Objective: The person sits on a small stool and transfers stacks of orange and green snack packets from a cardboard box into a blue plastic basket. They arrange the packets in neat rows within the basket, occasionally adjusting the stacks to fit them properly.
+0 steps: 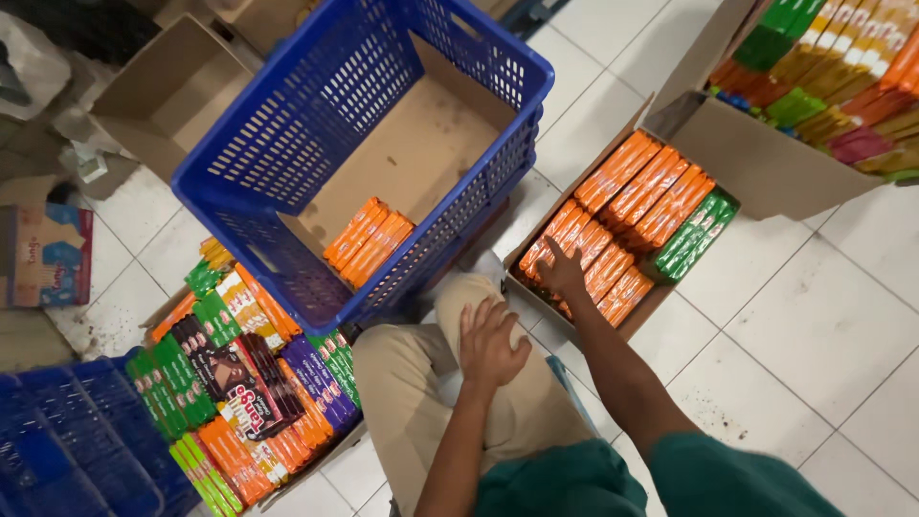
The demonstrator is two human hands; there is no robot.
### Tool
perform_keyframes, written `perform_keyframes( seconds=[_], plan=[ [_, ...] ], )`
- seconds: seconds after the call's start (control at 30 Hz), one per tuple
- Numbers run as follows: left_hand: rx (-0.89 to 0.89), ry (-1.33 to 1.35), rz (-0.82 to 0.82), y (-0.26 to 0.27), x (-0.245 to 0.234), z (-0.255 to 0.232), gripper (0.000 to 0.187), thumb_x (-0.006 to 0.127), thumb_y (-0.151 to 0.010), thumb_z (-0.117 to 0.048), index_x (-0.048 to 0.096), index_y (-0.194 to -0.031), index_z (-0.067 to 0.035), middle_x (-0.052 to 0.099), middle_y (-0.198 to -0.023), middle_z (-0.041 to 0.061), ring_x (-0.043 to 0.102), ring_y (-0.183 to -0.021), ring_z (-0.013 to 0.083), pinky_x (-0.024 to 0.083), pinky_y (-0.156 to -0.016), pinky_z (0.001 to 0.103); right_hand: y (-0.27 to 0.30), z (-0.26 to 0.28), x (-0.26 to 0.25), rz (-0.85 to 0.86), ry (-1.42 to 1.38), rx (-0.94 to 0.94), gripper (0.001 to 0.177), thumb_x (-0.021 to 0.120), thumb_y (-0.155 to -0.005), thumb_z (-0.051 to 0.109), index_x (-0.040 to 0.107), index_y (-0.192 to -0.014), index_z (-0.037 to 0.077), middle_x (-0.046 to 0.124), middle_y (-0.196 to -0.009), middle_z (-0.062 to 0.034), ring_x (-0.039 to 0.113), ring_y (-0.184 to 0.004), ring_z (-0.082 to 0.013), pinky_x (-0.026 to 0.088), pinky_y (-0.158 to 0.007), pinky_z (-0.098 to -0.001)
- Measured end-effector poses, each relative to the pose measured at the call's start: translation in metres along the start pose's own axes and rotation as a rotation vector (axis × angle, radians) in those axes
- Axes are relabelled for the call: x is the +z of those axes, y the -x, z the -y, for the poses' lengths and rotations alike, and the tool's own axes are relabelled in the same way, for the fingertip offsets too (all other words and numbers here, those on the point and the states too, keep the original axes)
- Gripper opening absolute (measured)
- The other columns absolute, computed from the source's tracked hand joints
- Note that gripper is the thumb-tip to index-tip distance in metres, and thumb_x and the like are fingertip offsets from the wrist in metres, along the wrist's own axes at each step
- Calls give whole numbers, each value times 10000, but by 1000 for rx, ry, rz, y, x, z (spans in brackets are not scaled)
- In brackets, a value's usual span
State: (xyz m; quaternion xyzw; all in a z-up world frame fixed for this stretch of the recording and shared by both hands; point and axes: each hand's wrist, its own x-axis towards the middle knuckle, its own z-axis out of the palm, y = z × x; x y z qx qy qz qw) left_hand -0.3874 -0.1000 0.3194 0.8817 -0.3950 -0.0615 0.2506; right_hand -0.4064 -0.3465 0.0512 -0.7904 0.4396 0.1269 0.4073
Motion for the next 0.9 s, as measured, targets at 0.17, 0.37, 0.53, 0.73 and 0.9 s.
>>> perform_keyframes(
  seconds=[0.17,0.37,0.53,0.73,0.9],
  plan=[
    [-4,-23,-14,-4,1,7,435,595,-782,-392,761,-1100,-145,704,-1252,80,565,-1335,316,245,-1184,616,11,56,-8,-172,-26,74,636,501,-1008,555,326,-1605,424,223,-1486,-401,632,-1134,-580,559,-988,-548],
    [-12,-45,-31,-7,10,13,443,588,-761,-396,751,-1094,-153,691,-1269,65,557,-1345,308,246,-1176,609,42,123,-45,-219,-128,265,666,642,-917,506,409,-1534,417,285,-1438,-259,640,-1145,-560,556,-1019,-545],
    [-4,-46,-51,-6,11,16,469,588,-746,-414,741,-1112,-165,680,-1278,54,555,-1348,302,244,-1186,599,52,117,-50,-277,-217,221,589,662,-893,520,462,-1437,417,318,-1407,-308,622,-1140,-588,546,-985,-577],
    [13,-36,-59,-2,11,16,445,594,-743,-396,747,-1084,-154,695,-1253,61,552,-1351,296,237,-1190,597,129,128,-104,-340,-347,157,551,692,-901,388,504,-1419,414,415,-1355,-301,580,-1231,-558,499,-1027,-527],
    [57,-21,-68,3,21,21,483,645,-723,-368,740,-1152,-165,698,-1241,48,543,-1361,264,264,-1201,586,275,201,-183,-296,-704,3,724,581,-861,301,401,-1561,348,488,-1433,-385,630,-1123,-471,556,-809,-508]
  ],
)
